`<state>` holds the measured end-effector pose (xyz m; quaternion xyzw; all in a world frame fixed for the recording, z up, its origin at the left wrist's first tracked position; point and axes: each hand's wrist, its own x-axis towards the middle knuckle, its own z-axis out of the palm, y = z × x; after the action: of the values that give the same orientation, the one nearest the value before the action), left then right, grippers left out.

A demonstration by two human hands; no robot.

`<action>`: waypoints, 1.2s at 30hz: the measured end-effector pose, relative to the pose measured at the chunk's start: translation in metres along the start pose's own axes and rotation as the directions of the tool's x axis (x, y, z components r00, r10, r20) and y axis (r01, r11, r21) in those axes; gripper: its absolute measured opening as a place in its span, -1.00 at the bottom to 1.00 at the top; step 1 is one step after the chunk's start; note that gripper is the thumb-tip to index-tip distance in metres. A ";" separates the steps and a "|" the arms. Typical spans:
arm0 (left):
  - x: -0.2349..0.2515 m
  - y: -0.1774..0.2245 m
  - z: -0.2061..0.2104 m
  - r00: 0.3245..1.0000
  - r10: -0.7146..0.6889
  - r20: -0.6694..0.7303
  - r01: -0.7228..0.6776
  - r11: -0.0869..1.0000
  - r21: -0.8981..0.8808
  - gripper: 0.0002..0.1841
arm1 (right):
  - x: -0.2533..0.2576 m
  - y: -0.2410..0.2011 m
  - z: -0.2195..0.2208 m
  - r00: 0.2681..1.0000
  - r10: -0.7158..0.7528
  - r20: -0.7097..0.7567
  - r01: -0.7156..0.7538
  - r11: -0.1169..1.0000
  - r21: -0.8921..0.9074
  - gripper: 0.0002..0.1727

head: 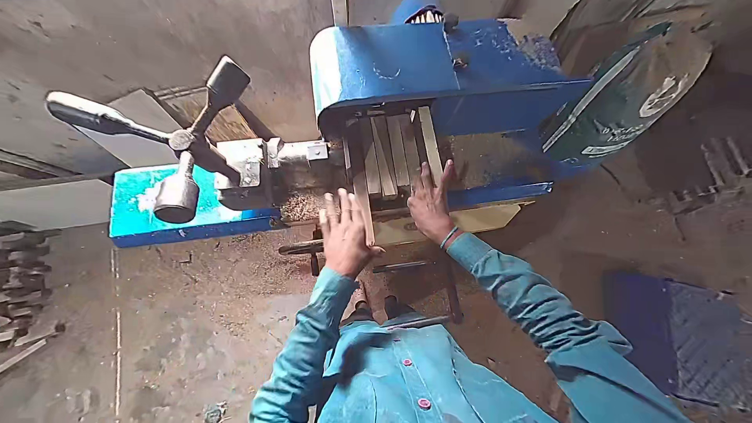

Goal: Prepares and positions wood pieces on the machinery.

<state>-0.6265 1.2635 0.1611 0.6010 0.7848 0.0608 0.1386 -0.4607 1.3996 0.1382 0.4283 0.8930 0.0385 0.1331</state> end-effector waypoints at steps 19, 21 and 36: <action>0.036 0.024 0.032 0.954 -0.046 0.298 -0.016 0.979 0.202 -0.39 | 0.053 -0.051 -0.025 0.993 0.069 0.101 -0.069 0.998 -0.007 -0.55; 0.038 0.028 0.025 0.943 -0.046 0.328 -0.018 0.981 0.191 -0.37 | 0.053 -0.058 -0.035 0.993 0.063 0.096 -0.066 0.997 0.030 -0.41; 0.007 -0.102 -0.145 0.717 -0.129 -0.685 0.324 0.932 0.163 -0.43 | 0.138 -0.058 -0.006 0.921 0.381 -0.078 -0.289 0.804 0.519 -0.19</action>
<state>-0.7645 1.2527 0.2718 0.4509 0.8511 0.1447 -0.2268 -0.5881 1.4703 0.1052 0.5941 0.7903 -0.1317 -0.0714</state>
